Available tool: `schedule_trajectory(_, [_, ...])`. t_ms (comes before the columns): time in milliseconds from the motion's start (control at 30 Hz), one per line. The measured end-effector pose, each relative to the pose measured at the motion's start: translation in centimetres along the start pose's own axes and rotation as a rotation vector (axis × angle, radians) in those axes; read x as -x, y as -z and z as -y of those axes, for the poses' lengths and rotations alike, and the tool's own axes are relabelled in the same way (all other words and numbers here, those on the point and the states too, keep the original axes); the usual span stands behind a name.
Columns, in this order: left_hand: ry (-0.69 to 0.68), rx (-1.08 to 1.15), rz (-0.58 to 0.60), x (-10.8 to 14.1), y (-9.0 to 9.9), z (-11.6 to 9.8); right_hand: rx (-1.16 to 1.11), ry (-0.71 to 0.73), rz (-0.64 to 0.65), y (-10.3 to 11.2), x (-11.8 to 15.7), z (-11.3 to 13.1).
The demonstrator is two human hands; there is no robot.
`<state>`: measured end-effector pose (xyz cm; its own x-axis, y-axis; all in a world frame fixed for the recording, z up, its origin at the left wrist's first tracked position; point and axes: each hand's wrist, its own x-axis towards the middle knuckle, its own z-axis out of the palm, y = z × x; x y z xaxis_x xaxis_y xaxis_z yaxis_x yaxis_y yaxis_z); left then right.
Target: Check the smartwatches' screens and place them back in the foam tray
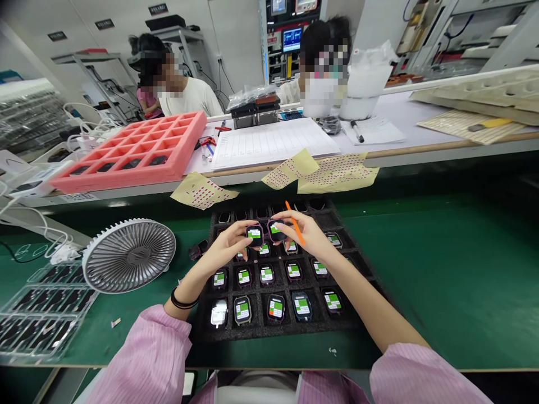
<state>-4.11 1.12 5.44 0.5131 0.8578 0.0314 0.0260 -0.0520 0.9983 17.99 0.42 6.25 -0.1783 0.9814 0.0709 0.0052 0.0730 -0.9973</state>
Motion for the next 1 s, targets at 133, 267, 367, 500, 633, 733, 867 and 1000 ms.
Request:
schedule_trajectory(133, [0.022, -0.026, -0.062, -0.09, 0.02, -0.03, 0.003, 0.009, -0.021, -0.18, 0.06, 0.11])
schedule_trajectory(267, [0.02, -0.07, -0.135, -0.16, -0.11, -0.2, 0.035, 0.028, -0.038, -0.13, -0.1, -0.14])
schedule_trajectory(367, [0.005, -0.103, -0.164, -0.28, -0.09, -0.27, 0.031, 0.035, -0.011, -0.01, -0.33, -0.38])
schedule_trajectory(500, [-0.003, -0.115, -0.169, -0.53, 0.11, -0.24, -0.028, 0.023, 0.086, 0.18, -0.51, -0.47])
schedule_trajectory(633, [-0.001, -0.102, -0.173, -0.43, 0.04, -0.39, -0.015, 0.006, 0.154, 0.24, -0.16, -0.3])
schedule_trajectory(733, [0.003, -0.093, -0.174, -0.25, -0.12, -0.52, 0.015, -0.007, 0.159, 0.25, 0.05, -0.3])
schedule_trajectory(867, [0.006, -0.101, -0.197, -0.15, -0.33, -0.44, 0.053, -0.021, 0.095, 0.1, -0.02, -0.58])
schedule_trajectory(1000, [0.0, -0.092, -0.195, -0.15, -0.47, -0.29, 0.02, -0.002, 0.039, -0.23, -0.11, -0.73])
